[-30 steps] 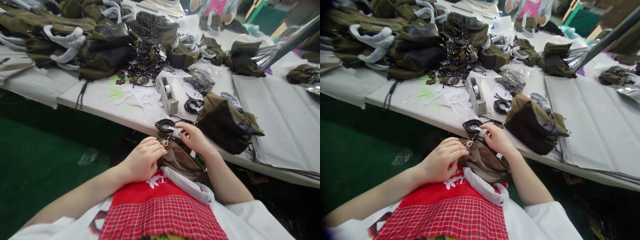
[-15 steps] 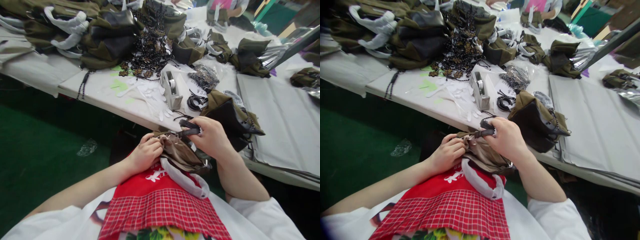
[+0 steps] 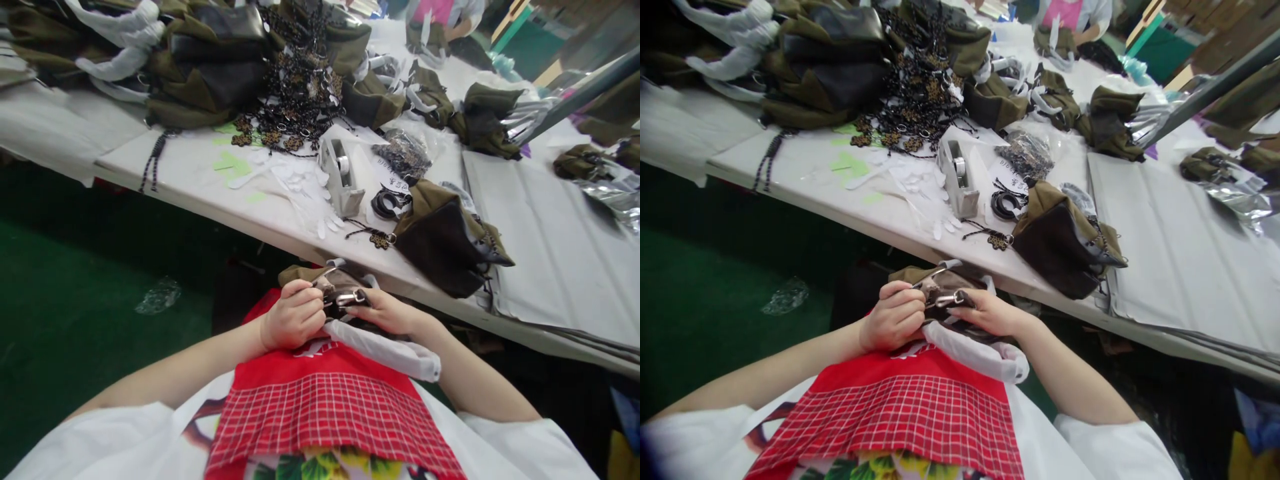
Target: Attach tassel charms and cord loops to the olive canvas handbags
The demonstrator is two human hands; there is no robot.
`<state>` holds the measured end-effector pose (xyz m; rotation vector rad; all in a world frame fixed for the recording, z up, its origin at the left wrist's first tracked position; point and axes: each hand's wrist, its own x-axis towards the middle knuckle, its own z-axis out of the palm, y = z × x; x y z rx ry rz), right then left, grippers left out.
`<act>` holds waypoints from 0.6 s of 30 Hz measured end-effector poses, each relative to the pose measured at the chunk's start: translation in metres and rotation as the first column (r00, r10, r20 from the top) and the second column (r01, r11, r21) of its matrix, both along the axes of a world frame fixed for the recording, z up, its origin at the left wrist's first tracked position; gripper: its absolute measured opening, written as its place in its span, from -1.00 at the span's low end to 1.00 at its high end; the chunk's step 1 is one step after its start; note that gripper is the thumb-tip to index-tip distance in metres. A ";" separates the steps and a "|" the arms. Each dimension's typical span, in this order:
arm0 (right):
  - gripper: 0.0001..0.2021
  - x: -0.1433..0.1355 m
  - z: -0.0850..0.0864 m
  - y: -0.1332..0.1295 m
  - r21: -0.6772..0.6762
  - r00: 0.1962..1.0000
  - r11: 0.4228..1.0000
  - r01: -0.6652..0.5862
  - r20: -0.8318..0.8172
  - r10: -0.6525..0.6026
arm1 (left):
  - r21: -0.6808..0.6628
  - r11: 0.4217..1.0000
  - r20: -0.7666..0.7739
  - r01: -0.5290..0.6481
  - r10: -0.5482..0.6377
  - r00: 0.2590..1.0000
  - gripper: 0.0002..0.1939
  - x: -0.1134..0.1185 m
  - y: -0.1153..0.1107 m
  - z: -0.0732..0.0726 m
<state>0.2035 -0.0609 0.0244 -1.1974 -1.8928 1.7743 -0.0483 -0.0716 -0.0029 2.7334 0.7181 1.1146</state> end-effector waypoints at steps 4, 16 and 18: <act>-0.75 -0.001 0.005 -0.003 0.005 0.960 0.967 -0.255 0.125 0.252 | 0.064 0.996 0.017 0.064 -0.065 0.998 -0.70 0.008 0.000 0.004; -0.90 -0.003 0.033 0.016 0.263 0.760 0.892 -0.368 0.638 0.125 | 0.109 0.992 0.152 0.059 -0.075 0.986 -0.80 0.022 0.003 0.020; -0.90 -0.003 0.032 0.018 0.156 0.852 0.918 -0.366 0.453 0.262 | 0.115 0.991 0.155 0.064 -0.081 0.985 -0.79 0.020 0.003 0.019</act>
